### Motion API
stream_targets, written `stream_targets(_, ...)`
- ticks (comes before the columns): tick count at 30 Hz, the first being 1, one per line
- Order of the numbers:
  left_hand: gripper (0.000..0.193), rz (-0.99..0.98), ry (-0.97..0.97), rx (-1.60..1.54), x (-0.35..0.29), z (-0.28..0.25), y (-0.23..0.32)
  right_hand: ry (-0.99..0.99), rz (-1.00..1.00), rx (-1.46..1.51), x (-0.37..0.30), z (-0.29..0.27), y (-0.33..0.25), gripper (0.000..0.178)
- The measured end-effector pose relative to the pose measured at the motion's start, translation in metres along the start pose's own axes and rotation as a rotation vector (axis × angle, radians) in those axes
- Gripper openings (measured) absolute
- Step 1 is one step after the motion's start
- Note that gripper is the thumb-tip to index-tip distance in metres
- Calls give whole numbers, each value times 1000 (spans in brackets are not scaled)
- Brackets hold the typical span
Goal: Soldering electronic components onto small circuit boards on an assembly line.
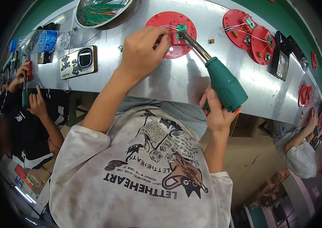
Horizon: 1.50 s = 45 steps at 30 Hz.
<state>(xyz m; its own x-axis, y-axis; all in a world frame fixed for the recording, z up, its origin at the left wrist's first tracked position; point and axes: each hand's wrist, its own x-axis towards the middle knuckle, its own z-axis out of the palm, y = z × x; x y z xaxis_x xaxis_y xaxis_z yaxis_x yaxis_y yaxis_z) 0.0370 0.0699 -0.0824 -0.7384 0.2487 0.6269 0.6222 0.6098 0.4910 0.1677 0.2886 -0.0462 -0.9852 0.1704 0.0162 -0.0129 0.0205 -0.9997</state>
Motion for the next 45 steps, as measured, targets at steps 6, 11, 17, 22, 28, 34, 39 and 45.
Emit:
stream_targets(6,10,6,12,7,-1,-1,-1,80,-122,17,-2,1,1,43)
stream_targets(11,10,7,10,1,0,0,0,83,-119,-4,-2,0,5,47)
stream_targets(17,5,9,21,3,1,0,2,86,-113,14,-6,2,8,47)
stream_targets(22,7,-11,-1,-7,1,-3,4,84,-160,25,-4,3,9,48)
stream_targets(28,11,4,28,-46,1,-4,6,81,-142,49,-7,5,9,49)
stream_targets(34,15,69,14,11,3,-1,3,55,-112,118,-7,7,6,31)
stream_targets(39,16,66,-25,45,2,-2,5,75,-77,115,-7,8,4,29)
stream_targets(45,15,89,-22,47,2,2,1,53,-101,67,-7,8,7,28)
